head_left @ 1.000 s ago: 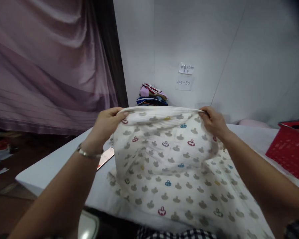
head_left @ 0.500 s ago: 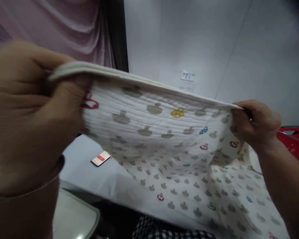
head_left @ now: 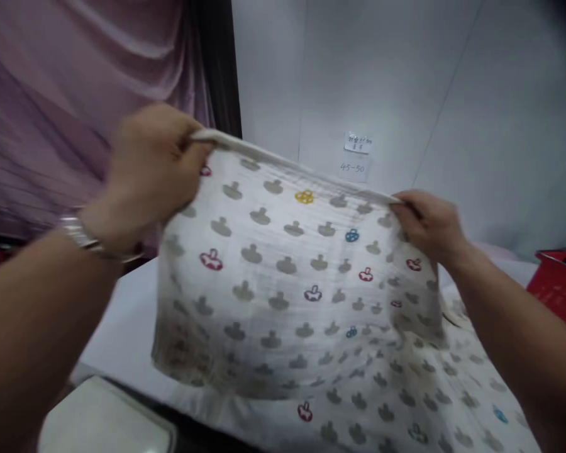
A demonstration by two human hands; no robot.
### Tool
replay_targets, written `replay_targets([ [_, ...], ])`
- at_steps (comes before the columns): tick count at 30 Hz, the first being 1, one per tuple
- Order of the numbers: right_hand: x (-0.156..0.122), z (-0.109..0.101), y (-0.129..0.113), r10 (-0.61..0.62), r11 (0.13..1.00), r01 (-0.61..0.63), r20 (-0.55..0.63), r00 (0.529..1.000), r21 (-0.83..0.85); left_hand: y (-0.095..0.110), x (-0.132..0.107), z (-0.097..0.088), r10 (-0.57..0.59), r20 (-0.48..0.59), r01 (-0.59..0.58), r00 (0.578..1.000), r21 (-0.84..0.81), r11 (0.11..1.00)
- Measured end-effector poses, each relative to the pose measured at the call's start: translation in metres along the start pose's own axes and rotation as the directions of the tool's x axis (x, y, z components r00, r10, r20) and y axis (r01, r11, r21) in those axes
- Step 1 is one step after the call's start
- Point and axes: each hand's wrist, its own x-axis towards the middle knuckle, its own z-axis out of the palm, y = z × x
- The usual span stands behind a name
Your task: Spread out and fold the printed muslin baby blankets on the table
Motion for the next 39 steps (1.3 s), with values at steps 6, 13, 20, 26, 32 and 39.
replay_targets([
  [6,-0.005,0.144,0.053,0.163,0.960,-0.255,0.507,0.846,0.116,-0.066,0.035,0.152,-0.052,0.251,-0.022,0.967,0.281,0.960],
  [13,-0.063,0.281,0.085,0.278,0.920,-0.393,0.709,0.648,-0.002,-0.137,0.014,0.310,-0.281,0.420,0.132,0.863,0.349,0.928],
  [20,-0.112,0.331,0.096,0.335,0.871,-0.490,0.769,0.545,-0.033,-0.162,-0.008,0.374,-0.314,0.560,0.083,0.767,0.399,0.913],
  [26,-0.101,0.321,0.082,0.280,0.846,-0.524,0.755,0.593,0.098,-0.114,-0.020,0.376,-0.029,0.613,-0.143,0.789,0.229,0.963],
  [32,-0.070,0.288,0.048,0.175,0.834,-0.501,0.752,0.636,0.230,-0.029,-0.038,0.378,0.360,0.675,-0.301,0.645,-0.208,0.931],
  [39,-0.072,0.237,0.061,0.177,0.715,-0.666,0.868,0.464,0.210,-0.020,-0.034,0.364,0.315,0.717,-0.210,0.622,-0.236,0.949],
])
